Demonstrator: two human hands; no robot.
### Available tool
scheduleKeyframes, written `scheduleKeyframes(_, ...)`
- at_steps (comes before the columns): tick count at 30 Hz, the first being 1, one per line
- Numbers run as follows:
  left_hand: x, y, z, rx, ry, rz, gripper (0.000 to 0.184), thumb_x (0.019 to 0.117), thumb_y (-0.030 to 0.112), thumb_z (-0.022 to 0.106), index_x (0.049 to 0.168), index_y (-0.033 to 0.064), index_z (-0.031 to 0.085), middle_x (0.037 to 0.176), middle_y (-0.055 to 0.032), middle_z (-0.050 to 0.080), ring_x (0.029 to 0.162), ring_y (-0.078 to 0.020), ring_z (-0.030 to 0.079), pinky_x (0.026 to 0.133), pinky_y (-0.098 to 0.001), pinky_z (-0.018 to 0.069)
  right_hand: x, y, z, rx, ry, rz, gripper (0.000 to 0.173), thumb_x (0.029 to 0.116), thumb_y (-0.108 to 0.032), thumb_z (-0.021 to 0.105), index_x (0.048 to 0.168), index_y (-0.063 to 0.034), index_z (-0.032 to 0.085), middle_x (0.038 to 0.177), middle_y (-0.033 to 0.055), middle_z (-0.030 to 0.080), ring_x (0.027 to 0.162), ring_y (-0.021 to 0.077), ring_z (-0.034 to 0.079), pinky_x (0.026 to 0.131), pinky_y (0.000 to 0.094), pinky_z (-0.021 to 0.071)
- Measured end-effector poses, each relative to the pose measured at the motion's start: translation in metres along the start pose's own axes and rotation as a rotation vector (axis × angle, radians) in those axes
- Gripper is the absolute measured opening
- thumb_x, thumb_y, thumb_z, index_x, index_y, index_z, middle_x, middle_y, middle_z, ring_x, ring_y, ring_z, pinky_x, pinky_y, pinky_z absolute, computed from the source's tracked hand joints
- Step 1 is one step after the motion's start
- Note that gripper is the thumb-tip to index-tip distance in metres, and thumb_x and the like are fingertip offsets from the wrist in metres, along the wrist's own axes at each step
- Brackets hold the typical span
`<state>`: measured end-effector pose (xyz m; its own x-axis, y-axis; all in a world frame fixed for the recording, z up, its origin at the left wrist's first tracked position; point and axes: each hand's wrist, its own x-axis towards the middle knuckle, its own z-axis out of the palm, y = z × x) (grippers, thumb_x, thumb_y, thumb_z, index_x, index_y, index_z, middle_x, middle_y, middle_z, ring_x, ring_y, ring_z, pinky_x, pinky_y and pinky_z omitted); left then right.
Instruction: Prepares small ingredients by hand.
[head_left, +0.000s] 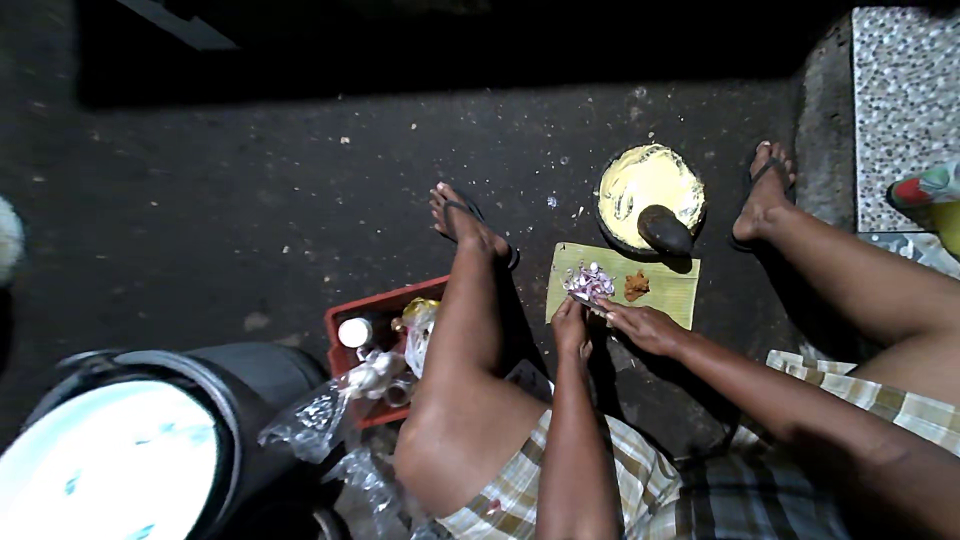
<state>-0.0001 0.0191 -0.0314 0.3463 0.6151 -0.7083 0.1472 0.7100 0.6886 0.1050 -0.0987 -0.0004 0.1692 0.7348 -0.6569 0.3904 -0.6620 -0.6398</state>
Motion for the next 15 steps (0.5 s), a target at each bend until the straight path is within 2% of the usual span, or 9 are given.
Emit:
scheduleKeyframes(4, 0.0, 0.001, 0.0, -0.02, -0.007, -0.004, 0.022, 0.1058, 0.007, 0.051, 0.116, -0.0062, 0.065, 0.091, -0.0089, 0.068, 0.079, -0.0116, 0.064, 0.076, -0.0268, 0.0548, 0.001, 0.002, 0.0, -0.003, 0.017, -0.018, 0.056, 0.1116, -0.05, 0.023, 0.161, -0.027, 0.036, 0.136, 0.0192, 0.065, 0.126, 0.0386, 0.062, 0.108, 0.061, 0.0437)
scheduleKeyframes(10, -0.003, 0.001, 0.001, 0.103, -0.055, -0.035, 0.021, 0.1058, 0.009, 0.051, 0.112, -0.0048, 0.066, 0.089, -0.0087, 0.068, 0.077, -0.0115, 0.063, 0.074, -0.0281, 0.0537, 0.007, 0.002, 0.0, -0.035, 0.043, 0.002, 0.055, 0.1116, -0.049, 0.025, 0.161, -0.0275, 0.037, 0.141, 0.0167, 0.063, 0.13, 0.0379, 0.059, 0.108, 0.0626, 0.0428)
scheduleKeyframes(15, -0.009, 0.002, 0.005, 0.046, -0.108, -0.08, 0.025, 0.105, 0.0, 0.045, 0.123, -0.0107, 0.058, 0.103, -0.0141, 0.065, 0.086, -0.0135, 0.063, 0.082, -0.0281, 0.0543, 0.023, 0.01, -0.004, 0.007, 0.057, 0.011, 0.053, 0.1121, -0.046, 0.03, 0.161, -0.0253, 0.038, 0.136, 0.0194, 0.065, 0.128, 0.0401, 0.06, 0.109, 0.064, 0.0417)
